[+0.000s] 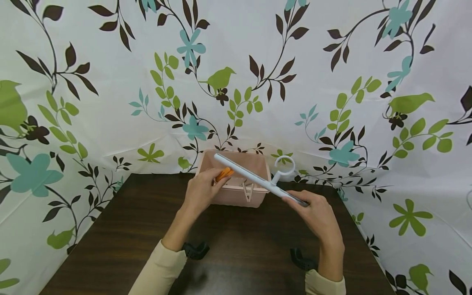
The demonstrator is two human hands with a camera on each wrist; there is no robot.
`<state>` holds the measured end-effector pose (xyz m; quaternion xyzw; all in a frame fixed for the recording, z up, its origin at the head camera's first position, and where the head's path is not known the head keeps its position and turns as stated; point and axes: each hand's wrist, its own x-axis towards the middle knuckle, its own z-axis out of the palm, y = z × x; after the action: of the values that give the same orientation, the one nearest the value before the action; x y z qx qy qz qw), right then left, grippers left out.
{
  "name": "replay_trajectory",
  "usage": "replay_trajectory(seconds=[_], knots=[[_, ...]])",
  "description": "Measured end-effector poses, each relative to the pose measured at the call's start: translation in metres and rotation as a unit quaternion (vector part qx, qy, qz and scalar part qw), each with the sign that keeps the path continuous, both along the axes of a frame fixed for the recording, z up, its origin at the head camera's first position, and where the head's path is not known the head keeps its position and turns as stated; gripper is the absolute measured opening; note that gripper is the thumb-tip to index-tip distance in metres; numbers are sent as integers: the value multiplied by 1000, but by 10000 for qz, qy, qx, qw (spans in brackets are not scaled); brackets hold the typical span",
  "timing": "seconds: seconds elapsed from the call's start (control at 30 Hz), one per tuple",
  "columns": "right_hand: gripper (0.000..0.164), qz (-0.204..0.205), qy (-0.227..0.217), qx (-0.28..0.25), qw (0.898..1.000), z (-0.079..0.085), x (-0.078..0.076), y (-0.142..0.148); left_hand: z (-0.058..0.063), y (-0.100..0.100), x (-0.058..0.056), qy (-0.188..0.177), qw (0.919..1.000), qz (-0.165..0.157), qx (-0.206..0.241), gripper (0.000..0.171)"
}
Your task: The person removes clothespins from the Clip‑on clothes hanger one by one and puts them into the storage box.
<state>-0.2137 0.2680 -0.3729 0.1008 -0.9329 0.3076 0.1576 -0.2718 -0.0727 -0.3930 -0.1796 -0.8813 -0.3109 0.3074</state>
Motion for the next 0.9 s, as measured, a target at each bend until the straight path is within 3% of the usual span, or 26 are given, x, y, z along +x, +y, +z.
replay_trajectory(seconds=[0.33,0.63,0.9], knots=[[34,200,74,-121,9997,1,2,4,1,3,2,484,9987,-101,116,24],[37,278,-134,-224,9993,5,5,8,1,0,2,759,9970,-123,74,28],[35,376,-136,-262,9989,6,8,10,0,-3,2,769,9969,-147,74,26]])
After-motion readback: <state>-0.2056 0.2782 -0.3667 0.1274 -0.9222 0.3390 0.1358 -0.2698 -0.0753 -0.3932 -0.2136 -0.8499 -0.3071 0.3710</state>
